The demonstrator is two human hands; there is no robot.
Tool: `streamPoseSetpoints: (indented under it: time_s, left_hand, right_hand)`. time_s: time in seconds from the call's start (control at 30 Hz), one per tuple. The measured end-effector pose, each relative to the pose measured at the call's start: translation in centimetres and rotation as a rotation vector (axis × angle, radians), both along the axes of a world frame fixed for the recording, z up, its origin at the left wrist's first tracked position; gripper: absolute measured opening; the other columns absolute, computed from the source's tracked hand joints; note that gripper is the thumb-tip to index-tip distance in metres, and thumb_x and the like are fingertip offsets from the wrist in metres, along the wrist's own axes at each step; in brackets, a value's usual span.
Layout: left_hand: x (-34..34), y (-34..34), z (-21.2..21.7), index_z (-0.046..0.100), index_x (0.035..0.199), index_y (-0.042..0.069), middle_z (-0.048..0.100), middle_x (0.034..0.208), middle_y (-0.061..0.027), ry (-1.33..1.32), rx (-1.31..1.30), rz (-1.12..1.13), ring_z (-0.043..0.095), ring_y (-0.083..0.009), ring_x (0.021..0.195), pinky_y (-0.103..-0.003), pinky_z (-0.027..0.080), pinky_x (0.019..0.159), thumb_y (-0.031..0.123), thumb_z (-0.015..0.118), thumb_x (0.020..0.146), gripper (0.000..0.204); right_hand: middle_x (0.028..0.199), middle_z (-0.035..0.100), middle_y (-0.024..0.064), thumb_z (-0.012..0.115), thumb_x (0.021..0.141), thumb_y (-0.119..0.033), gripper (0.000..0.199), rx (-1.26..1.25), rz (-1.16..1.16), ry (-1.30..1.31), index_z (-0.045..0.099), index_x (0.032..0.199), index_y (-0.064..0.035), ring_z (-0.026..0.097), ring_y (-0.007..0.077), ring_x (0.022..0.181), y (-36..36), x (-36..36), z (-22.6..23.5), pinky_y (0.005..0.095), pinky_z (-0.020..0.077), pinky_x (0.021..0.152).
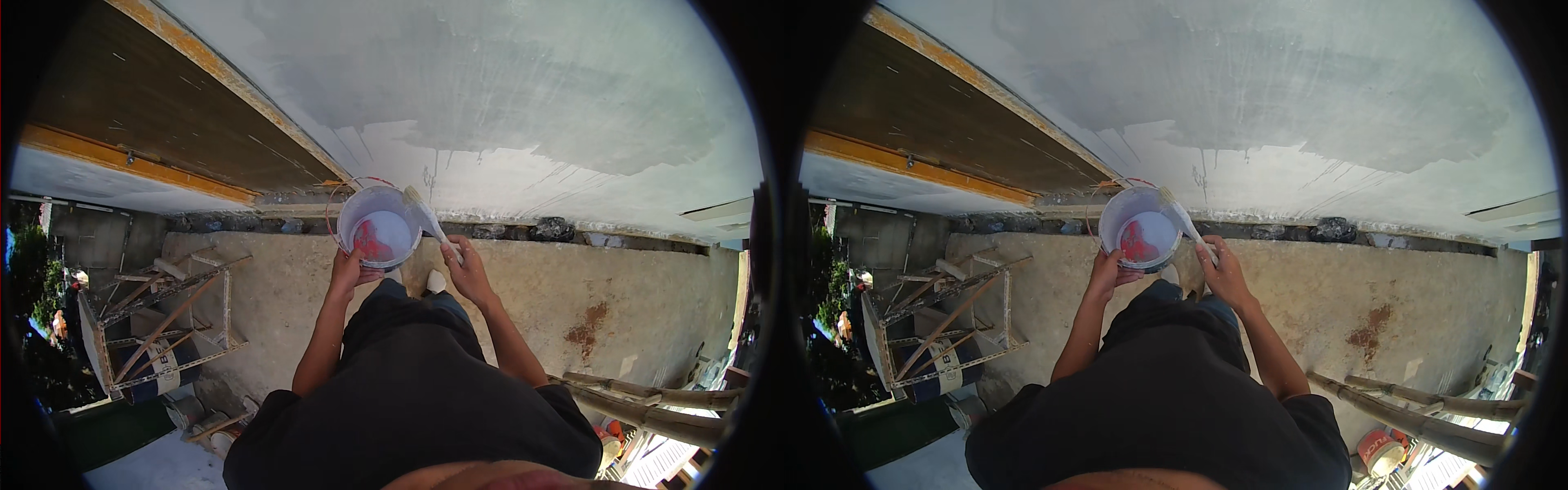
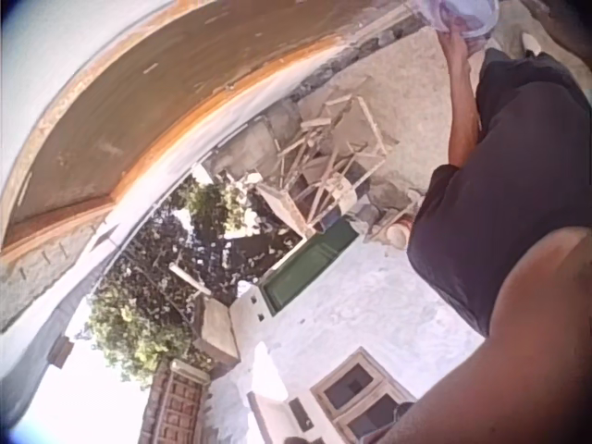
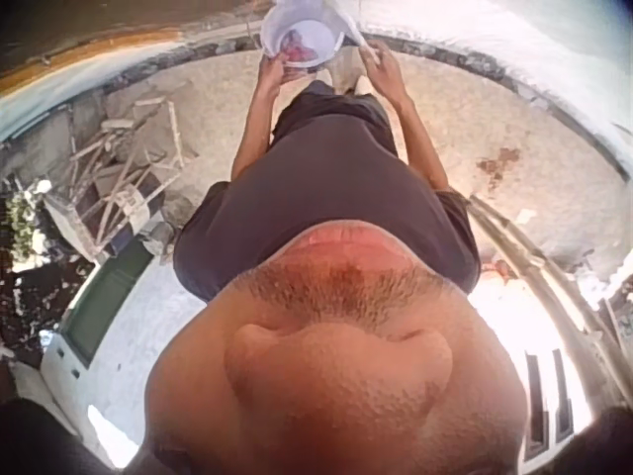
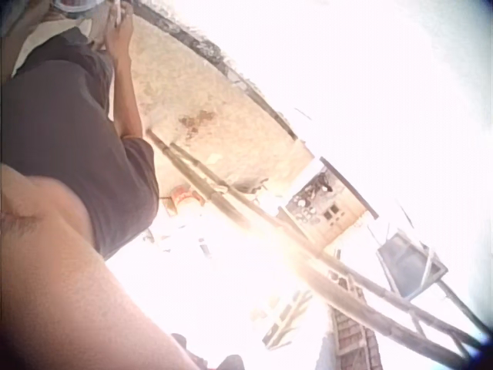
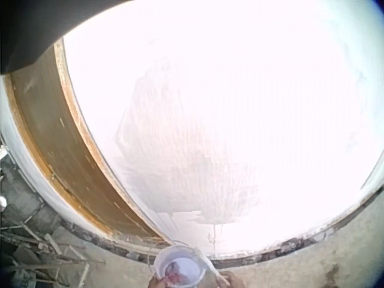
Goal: Painting a wall with white paint using a brush and a handheld bucket.
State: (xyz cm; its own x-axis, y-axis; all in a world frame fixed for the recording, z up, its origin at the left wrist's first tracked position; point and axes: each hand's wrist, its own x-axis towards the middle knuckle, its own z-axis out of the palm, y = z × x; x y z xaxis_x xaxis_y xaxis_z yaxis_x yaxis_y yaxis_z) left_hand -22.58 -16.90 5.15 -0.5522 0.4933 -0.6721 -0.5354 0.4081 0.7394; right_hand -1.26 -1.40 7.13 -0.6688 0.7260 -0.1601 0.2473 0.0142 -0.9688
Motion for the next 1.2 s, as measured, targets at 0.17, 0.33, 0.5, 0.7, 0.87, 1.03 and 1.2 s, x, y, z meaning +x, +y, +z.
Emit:
streamPoseSetpoints:
  time_s: [0.17,0.33,0.5,0.7,0.87,1.03,1.2]
  left_hand:
    - [-2.5,-0.7,-0.6,0.037,0.131,0.001,0.067,0.094,-0.0269,-0.010,-0.018,-0.026,0.071,-0.0351,0.075,-0.035,0.064,0.061,0.013,0.045,0.089,0.044]
    - [-8.2,-4.4,-3.6,0.036,0.129,0.003,0.065,0.094,-0.0285,-0.128,0.006,0.012,0.071,-0.0381,0.076,-0.039,0.064,0.064,0.013,0.048,0.084,0.048]
    - [-16.3,-9.1,-6.8,0.040,0.127,-0.003,0.067,0.093,-0.0285,-0.135,-0.065,0.019,0.071,-0.0363,0.076,-0.038,0.063,0.064,0.012,0.042,0.086,0.044]
    - [-25.8,-14.1,-15.5,0.043,0.127,0.001,0.066,0.099,-0.0253,-0.195,-0.066,0.154,0.070,-0.0373,0.076,-0.039,0.064,0.062,0.012,0.046,0.087,0.042]
    - [-29.8,-21.7,-22.5,0.043,0.131,0.005,0.063,0.105,-0.0218,-0.282,-0.073,0.399,0.069,-0.0367,0.078,-0.043,0.064,0.063,0.005,0.043,0.084,0.047]
    - [-35.5,-34.2,-27.4,0.048,0.128,-0.005,0.058,0.117,-0.0231,-0.348,-0.013,0.339,0.064,-0.0380,0.100,-0.048,0.061,0.082,0.008,0.040,0.085,0.045]
    - [-37.4,-29.1,-24.2,0.047,0.126,-0.007,0.058,0.117,-0.0233,-0.356,-0.035,0.299,0.064,-0.0380,0.100,-0.047,0.061,0.082,0.008,0.039,0.086,0.044]
  right_hand:
    - [0.078,0.062,0.0110,0.056,0.099,-0.029,0.033,-0.008,-0.121,-0.011,0.055,0.114,-0.0003,0.056,0.0152,0.069,0.1,-1.8,-1.1,0.0319,0.0445,0.063]
    - [0.085,0.067,0.0147,0.059,0.096,-0.030,0.035,0.172,-0.249,-0.004,0.058,0.111,0.0009,0.064,0.0204,0.076,-0.5,-5.9,-2.6,0.0331,0.0484,0.068]
    - [0.067,0.064,0.0188,0.058,0.096,-0.031,0.034,0.190,-0.370,-0.160,0.059,0.111,-0.0002,0.065,0.0284,0.061,-1.8,-12.3,-1.8,0.0382,0.0487,0.059]
    - [0.066,0.062,0.0221,0.057,0.096,-0.034,0.035,0.316,-0.368,-0.176,0.062,0.111,-0.0034,0.065,0.0354,0.061,-3.3,-19.7,-1.9,0.0410,0.0481,0.056]
    - [0.070,0.065,0.0223,0.054,0.096,-0.040,0.039,0.269,-0.580,-0.264,0.064,0.111,-0.0058,0.067,0.0382,0.068,-1.1,-20.9,-1.9,0.0437,0.0510,0.064]
    - [0.071,0.065,0.0232,0.052,0.097,-0.042,0.039,0.335,-0.820,-0.322,0.063,0.109,-0.0071,0.067,0.0399,0.069,1.7,-17.0,-2.4,0.0458,0.0506,0.064]
    - [0.067,0.064,0.0234,0.048,0.098,-0.042,0.040,0.284,-1.110,-0.292,0.058,0.110,-0.0055,0.066,0.0418,0.068,1.2,-17.8,-1.8,0.0477,0.0492,0.062]
